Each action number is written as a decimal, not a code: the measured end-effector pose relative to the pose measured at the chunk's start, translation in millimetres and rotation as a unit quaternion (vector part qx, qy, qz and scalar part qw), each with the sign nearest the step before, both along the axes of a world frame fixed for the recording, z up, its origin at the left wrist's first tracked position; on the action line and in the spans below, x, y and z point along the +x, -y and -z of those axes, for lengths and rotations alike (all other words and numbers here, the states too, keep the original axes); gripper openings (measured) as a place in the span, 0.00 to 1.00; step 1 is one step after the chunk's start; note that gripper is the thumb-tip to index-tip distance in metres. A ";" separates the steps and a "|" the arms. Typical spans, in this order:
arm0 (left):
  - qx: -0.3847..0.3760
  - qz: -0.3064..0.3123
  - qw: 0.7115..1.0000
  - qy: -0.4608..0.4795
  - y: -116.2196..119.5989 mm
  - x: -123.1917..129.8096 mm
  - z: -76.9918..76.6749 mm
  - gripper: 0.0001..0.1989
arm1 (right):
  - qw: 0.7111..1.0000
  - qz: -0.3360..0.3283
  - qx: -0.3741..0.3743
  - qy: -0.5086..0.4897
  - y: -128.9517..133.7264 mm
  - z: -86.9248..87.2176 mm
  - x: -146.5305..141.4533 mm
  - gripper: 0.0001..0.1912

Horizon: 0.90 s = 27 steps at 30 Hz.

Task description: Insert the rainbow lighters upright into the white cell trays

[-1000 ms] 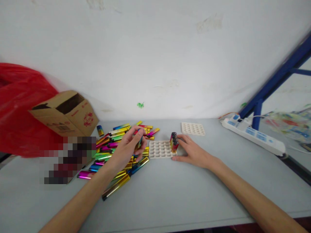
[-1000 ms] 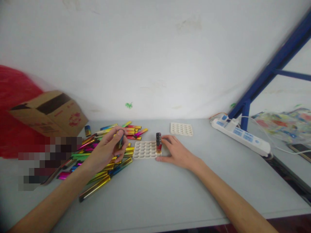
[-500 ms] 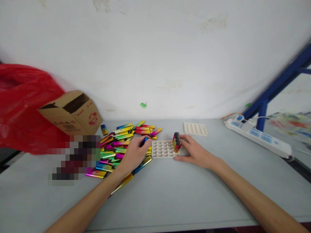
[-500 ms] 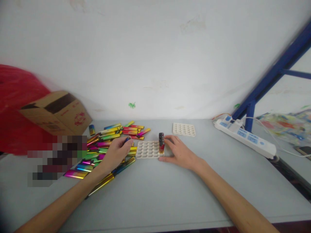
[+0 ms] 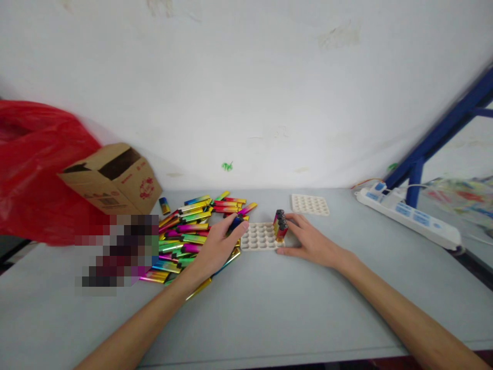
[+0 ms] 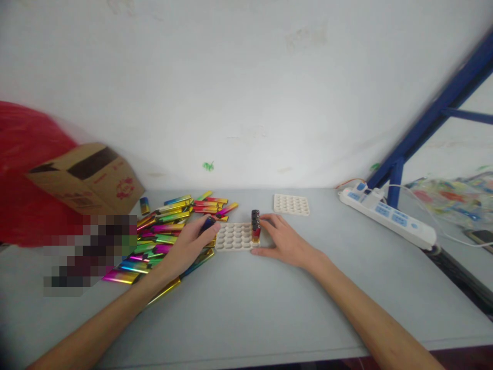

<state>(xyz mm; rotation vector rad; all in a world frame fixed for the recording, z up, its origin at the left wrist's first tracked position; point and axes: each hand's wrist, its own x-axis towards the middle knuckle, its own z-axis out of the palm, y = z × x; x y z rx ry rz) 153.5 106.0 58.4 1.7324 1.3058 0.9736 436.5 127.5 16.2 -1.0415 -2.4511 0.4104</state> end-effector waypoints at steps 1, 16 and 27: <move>-0.002 0.004 1.000 -0.012 1.3 0.9 -0.8 0.18 | 1.000 0.002 0.001 0.000 0.2 -0.2 -0.1 0.37; 0.158 0.076 0.980 -0.092 18.6 19.9 -2.9 0.10 | 1.000 0.006 0.006 -0.011 0.9 -0.5 -1.7 0.37; 0.207 0.088 0.972 -0.073 11.2 36.6 0.8 0.08 | 0.999 0.037 0.006 -0.012 -0.4 3.0 -10.6 0.37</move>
